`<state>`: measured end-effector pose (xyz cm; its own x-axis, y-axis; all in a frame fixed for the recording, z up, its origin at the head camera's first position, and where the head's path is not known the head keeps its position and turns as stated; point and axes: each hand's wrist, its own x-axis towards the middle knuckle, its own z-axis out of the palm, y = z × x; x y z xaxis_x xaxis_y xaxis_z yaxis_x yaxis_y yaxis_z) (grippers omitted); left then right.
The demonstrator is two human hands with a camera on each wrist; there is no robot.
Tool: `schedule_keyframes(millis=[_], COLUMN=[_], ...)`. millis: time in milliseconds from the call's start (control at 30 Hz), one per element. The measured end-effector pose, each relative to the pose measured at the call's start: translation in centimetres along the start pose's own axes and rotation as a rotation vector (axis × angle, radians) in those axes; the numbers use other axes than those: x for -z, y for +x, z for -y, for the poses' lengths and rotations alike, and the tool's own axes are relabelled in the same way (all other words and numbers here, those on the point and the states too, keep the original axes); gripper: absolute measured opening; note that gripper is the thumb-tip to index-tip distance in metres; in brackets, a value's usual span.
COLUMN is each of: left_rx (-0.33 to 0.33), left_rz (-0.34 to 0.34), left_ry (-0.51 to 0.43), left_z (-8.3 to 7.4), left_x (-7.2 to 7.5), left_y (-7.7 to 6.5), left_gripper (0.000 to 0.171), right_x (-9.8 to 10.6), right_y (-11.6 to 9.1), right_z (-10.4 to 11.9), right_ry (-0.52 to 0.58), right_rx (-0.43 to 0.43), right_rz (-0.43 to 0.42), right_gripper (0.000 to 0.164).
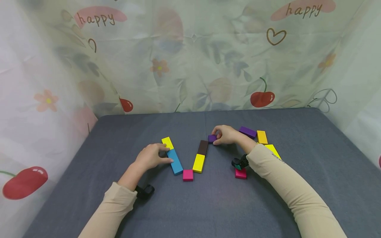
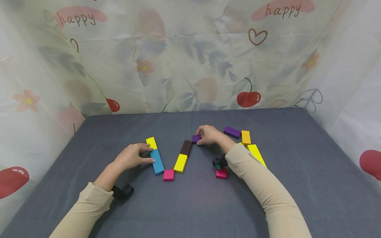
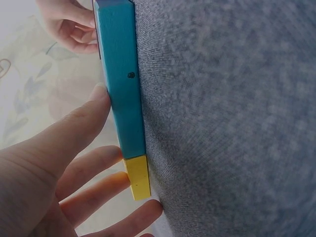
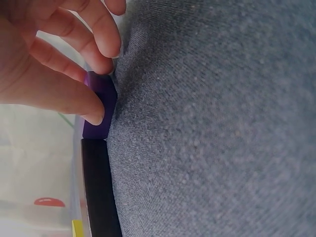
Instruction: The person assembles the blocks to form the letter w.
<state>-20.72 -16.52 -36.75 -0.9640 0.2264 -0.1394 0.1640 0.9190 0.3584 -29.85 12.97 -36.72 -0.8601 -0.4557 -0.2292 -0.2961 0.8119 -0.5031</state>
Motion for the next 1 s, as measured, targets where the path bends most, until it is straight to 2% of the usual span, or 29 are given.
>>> schedule_keyframes(millis=[600,800,1000], left_rx=[0.005,-0.002,-0.007], left_rz=[0.006,0.004,0.002], left_ry=[-0.001,-0.002,-0.005], left_z=[0.0,0.1,0.1], left_x=[-0.1,-0.1,-0.1], left_y=[0.1,0.1,0.1], left_gripper=[0.056,0.055,0.055], right_x=[1.6,2.5,3.5], right_y=[-1.9,-2.8,-3.8], right_z=[-0.2,-1.3,-2.8], right_ry=[0.038,0.039,0.049], right_rx=[0.037,0.057,0.032], right_rz=[-0.016,-0.037,-0.064], right_gripper=[0.039,0.04,0.04])
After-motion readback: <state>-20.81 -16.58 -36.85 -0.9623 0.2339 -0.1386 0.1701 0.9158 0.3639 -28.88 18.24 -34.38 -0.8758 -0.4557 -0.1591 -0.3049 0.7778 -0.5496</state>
